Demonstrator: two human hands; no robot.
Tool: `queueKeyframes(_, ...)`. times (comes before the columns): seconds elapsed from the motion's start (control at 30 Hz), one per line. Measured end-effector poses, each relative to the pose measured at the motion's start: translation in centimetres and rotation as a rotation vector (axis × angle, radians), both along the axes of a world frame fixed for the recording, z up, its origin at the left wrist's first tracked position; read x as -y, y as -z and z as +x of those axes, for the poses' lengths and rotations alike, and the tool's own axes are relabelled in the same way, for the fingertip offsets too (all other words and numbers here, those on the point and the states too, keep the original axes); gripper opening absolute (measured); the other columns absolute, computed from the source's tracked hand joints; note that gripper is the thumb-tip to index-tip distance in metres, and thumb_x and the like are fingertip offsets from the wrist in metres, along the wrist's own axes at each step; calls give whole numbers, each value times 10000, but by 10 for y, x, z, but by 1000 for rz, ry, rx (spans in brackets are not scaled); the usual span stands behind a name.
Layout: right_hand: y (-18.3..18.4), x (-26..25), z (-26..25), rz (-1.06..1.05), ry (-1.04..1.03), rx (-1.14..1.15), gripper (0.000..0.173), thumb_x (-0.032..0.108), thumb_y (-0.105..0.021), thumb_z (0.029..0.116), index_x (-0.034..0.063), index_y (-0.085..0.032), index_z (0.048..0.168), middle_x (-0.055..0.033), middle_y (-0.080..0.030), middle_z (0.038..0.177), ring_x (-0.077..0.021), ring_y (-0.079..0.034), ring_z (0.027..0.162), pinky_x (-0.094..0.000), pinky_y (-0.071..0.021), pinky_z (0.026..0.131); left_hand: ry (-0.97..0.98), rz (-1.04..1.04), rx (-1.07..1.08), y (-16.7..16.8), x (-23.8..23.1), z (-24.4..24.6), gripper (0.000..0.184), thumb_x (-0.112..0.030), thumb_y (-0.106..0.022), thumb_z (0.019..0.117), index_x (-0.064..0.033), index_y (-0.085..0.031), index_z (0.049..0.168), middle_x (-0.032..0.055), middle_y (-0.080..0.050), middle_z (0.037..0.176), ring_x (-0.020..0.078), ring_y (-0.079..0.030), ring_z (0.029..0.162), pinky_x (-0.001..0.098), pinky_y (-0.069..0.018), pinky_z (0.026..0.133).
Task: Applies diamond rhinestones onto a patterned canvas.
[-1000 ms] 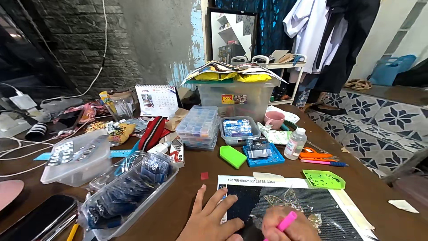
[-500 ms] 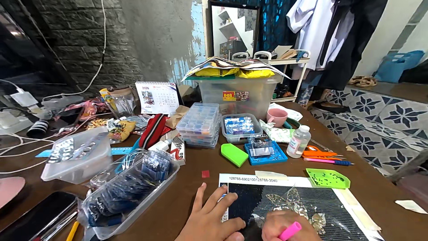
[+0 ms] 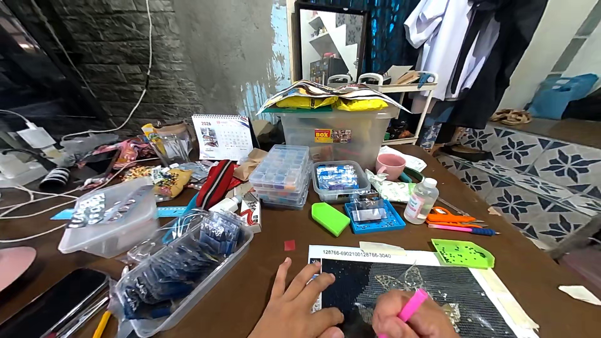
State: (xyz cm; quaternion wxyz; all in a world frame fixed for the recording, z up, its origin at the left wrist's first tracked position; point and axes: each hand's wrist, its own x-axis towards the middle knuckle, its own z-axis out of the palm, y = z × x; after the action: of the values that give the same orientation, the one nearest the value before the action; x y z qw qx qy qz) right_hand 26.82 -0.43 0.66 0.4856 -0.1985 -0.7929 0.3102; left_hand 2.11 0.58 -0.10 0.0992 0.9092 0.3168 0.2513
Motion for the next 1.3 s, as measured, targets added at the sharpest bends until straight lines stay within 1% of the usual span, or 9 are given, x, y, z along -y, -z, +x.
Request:
queueKeyframes(0.1, 3, -3, 2, -83, 55, -55, 358, 331, -424, 1111, 40, -580, 972, -29, -614, 745, 21, -595, 670, -139, -494, 627, 1, -18, 4, 0, -1, -1, 457, -379, -352, 1106, -190, -768, 1087, 168, -604, 1419, 422, -411, 1449, 769, -127, 1128)
queueKeyframes(0.17, 4, -6, 2, -110, 97, -77, 330, 339, -433, 1106, 68, -580, 986, 6, -624, 755, 40, -597, 679, -135, -500, 632, -1, -23, 3, 0, -1, -1, 460, -381, -347, 1108, -194, -767, 1092, 165, -601, 1425, 422, -410, 1450, 769, -126, 1129)
queueKeyframes(0.23, 5, -8, 1, -113, 149, -69, 314, 330, -439, 1105, 71, -577, 992, 16, -639, 764, 44, -611, 687, -133, -513, 638, -3, -29, 5, 0, -1, -1, 461, -382, -347, 1108, -196, -768, 1092, 167, -599, 1426, 424, -414, 1446, 770, -130, 1126)
queueKeyframes(0.4, 6, -10, 0, -137, 253, -2, 304, 291, -450, 1107, 41, -571, 983, 15, -633, 746, 40, -595, 659, -137, -498, 607, 1, -60, 11, 0, -1, 0, 449, -372, -363, 1105, -185, -771, 1100, 181, -596, 1427, 440, -405, 1449, 780, -123, 1122)
queueKeyframes(0.63, 8, -13, -2, -99, 268, 55, 331, 298, -467, 1101, 14, -582, 976, -28, -629, 729, 13, -594, 638, -155, -501, 598, -3, -76, 20, 0, 0, 0, 438, -353, -378, 1100, -177, -779, 1090, 181, -596, 1429, 444, -403, 1449, 781, -116, 1123)
queueKeyframes(0.93, 8, -13, -3, -85, 264, 71, 307, 256, -474, 1101, -1, -587, 975, -44, -621, 720, 1, -588, 623, -156, -495, 589, -3, -86, 17, -1, 0, 0, 435, -347, -387, 1098, -165, -782, 1094, 186, -596, 1429, 451, -404, 1449, 788, -121, 1119)
queueKeyframes(1.2, 8, -14, -4, -53, 268, 86, 329, 260, -464, 1104, -13, -586, 967, -64, -605, 706, -13, -577, 612, -158, -487, 586, -1, -103, 23, -2, 0, 0, 434, -335, -387, 1097, -156, -783, 1100, 186, -597, 1427, 460, -397, 1449, 791, -120, 1115)
queueKeyframes(1.3, 7, -12, -5, -3, 276, 110, 343, 268, -476, 1099, -19, -589, 949, -83, -611, 709, -27, -585, 624, -159, -487, 597, 2, -96, 19, -2, 0, 0, 427, -329, -389, 1098, -155, -779, 1097, 185, -593, 1432, 455, -392, 1454, 790, -115, 1116)
